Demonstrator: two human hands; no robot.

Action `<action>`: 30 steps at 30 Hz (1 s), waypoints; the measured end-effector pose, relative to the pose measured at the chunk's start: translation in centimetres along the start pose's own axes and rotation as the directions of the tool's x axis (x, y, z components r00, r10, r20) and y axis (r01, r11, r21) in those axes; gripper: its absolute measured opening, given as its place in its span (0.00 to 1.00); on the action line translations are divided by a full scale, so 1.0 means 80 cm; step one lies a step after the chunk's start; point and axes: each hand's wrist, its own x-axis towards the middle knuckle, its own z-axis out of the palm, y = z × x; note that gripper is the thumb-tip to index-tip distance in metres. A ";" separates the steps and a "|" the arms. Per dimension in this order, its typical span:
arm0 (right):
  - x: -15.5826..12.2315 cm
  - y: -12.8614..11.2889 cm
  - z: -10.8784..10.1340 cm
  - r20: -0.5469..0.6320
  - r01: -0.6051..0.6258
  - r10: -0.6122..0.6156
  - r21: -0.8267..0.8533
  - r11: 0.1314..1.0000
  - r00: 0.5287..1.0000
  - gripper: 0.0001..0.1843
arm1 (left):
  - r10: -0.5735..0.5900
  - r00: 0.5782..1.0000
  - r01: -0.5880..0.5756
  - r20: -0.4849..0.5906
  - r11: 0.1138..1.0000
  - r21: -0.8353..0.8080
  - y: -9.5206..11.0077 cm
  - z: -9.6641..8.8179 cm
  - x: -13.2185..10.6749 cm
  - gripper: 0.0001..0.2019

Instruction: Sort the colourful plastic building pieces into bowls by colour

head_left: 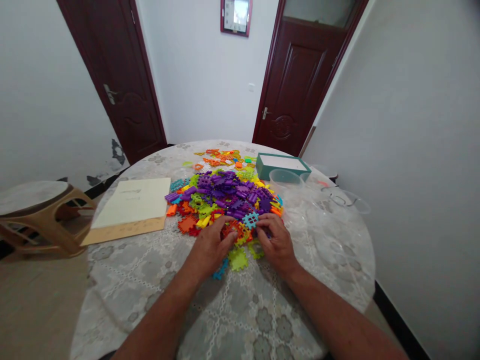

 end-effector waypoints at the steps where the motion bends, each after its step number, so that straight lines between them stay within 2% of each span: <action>1: 0.001 0.003 -0.003 -0.022 -0.015 0.015 0.004 1.000 1.000 0.06 | 0.022 1.000 -0.021 -0.022 0.999 0.032 -0.005 0.000 0.001 0.14; 4: 0.005 0.013 -0.009 -0.106 -0.087 0.094 0.068 0.994 0.990 0.05 | 0.079 0.992 -0.071 -0.102 0.994 0.082 -0.018 0.005 0.003 0.15; 6: 0.006 0.018 -0.012 -0.141 -0.176 0.200 0.164 0.971 0.970 0.07 | 0.079 0.987 -0.067 -0.137 0.994 0.087 -0.026 0.008 0.004 0.17; 9: 0.005 0.020 -0.013 -0.114 -0.317 0.359 0.279 0.907 0.926 0.13 | 0.036 0.987 -0.024 -0.159 0.997 0.080 -0.033 0.008 0.004 0.19; 11: 0.003 0.018 -0.013 -0.083 -0.365 0.402 0.284 0.887 0.912 0.16 | -0.010 0.986 0.021 -0.168 0.998 0.061 -0.035 0.004 0.005 0.22; 15: -0.002 0.014 -0.012 -0.030 -0.372 0.390 0.236 0.898 0.920 0.17 | -0.042 0.974 0.047 -0.223 0.999 0.018 -0.032 -0.002 0.006 0.25; 21: -0.003 0.013 -0.010 0.033 -0.384 0.391 0.286 0.878 0.920 0.17 | 0.076 0.959 -0.095 -0.273 0.994 -0.058 -0.024 -0.005 0.003 0.14; 26: -0.007 0.009 -0.005 0.097 -0.373 0.361 0.280 0.884 0.928 0.16 | 0.077 0.971 -0.125 -0.226 0.971 -0.204 -0.022 -0.002 0.001 0.13; 28: -0.010 0.008 -0.002 0.124 -0.354 0.333 0.273 0.894 0.935 0.16 | 0.100 0.970 -0.145 -0.223 0.970 -0.194 -0.021 -0.001 0.001 0.12; 30: -0.012 0.009 -0.002 0.128 -0.332 0.309 0.255 0.908 0.942 0.15 | 0.112 0.959 -0.145 -0.261 0.984 -0.108 -0.020 -0.002 0.002 0.10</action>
